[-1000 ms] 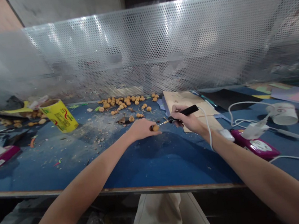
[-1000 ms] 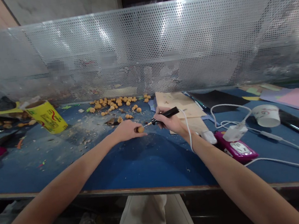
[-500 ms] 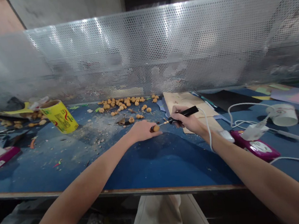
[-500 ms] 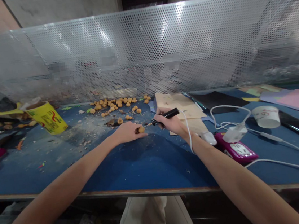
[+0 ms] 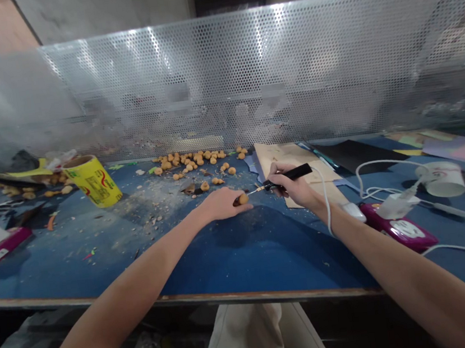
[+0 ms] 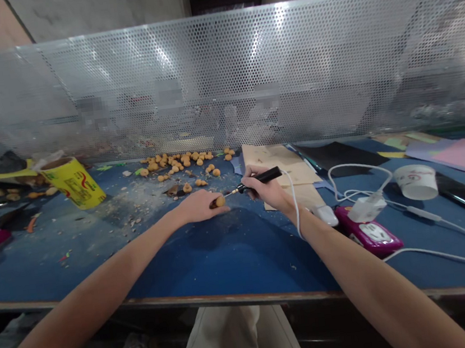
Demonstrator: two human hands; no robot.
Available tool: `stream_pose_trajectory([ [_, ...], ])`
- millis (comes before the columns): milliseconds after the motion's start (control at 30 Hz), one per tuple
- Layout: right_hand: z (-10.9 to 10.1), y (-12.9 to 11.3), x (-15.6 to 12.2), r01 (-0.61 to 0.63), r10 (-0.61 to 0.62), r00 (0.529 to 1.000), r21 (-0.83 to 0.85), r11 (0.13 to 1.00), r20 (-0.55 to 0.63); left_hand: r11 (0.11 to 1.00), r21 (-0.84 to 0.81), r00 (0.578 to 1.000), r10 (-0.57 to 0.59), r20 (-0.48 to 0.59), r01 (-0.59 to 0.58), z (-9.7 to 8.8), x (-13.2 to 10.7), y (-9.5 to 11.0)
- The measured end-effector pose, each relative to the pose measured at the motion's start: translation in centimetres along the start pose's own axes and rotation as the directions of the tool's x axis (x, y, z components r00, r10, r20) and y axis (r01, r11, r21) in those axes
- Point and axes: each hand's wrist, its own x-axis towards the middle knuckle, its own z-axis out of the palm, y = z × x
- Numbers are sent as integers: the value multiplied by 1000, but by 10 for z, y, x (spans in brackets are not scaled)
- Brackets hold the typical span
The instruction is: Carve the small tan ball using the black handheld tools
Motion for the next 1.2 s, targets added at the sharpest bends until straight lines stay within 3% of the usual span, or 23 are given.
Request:
stream_pose_trajectory([
  [367, 3, -5, 0, -44, 44, 999, 7, 999, -15, 998, 67, 1000, 0, -14, 1, 1, 0, -1],
  [1200, 2, -2, 0, -40, 40, 999, 9, 999, -9, 999, 32, 1000, 2, -24, -2, 1, 1, -1],
])
